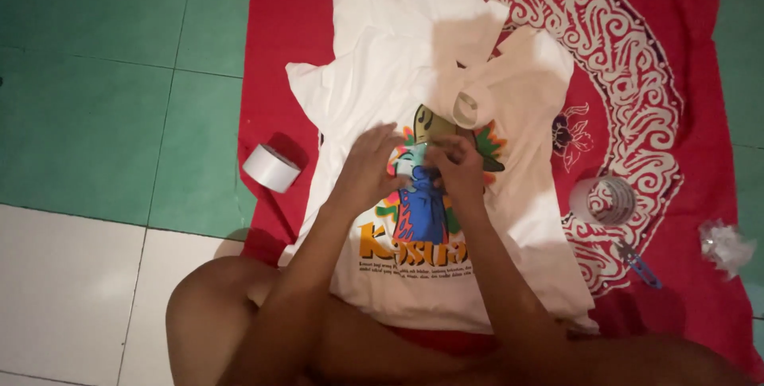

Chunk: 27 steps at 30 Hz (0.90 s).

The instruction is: The person uses adhesive tape to remove debris or excess ink from a printed design on a t-shirt.

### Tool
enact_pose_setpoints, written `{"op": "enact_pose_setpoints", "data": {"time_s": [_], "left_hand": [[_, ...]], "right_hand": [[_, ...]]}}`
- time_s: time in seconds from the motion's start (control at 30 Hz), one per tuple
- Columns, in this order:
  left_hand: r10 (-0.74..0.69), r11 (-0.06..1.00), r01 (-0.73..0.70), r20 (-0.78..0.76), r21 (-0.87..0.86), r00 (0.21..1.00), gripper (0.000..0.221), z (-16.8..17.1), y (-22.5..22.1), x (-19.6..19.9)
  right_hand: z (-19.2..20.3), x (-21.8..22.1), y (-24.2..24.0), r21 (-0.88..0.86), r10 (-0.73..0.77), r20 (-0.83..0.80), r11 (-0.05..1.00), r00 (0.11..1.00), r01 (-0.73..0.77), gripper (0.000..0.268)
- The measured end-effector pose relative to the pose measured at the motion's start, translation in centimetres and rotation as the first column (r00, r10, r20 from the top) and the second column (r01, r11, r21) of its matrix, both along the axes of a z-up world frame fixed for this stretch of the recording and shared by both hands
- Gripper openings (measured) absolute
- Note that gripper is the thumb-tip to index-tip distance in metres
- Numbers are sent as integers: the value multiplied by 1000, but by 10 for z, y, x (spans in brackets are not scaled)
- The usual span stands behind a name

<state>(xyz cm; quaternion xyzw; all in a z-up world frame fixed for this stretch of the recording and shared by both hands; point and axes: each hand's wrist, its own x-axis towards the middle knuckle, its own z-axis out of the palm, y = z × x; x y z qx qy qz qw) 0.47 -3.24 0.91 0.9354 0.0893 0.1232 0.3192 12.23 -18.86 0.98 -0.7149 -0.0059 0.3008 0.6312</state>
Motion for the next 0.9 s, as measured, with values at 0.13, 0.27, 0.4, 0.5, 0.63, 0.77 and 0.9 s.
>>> {"op": "enact_pose_setpoints", "data": {"time_s": [0.13, 0.27, 0.4, 0.5, 0.63, 0.77, 0.9], "left_hand": [[0, 999, 8, -261, 32, 965, 91, 39, -1, -1], [57, 998, -34, -486, 56, 872, 103, 50, 0, 4], [63, 998, -67, -469, 7, 881, 104, 48, 2, 3], [80, 990, -118, -378, -79, 922, 104, 40, 2, 0], [189, 935, -220, -136, -277, 973, 55, 9, 6, 0], [209, 860, -214, -62, -463, 976, 17, -48, 14, 7], [272, 869, -297, -121, -396, 955, 25, 14, 10, 2]], "right_hand": [[15, -5, 1, -2, -15, -76, 1000, 997, 14, 24], [33, -6, 8, 116, -75, -83, 990, 994, 85, 18], [9, -5, 12, 70, -67, -36, 995, 997, 70, 13], [17, -14, 13, 135, -68, -26, 988, 997, 71, 15], [46, -34, 21, 139, -128, -57, 981, 990, 135, 17], [47, -49, 20, 153, -126, -22, 980, 992, 128, 19], [62, -52, 25, 133, -58, 9, 990, 998, 56, 28]]}}
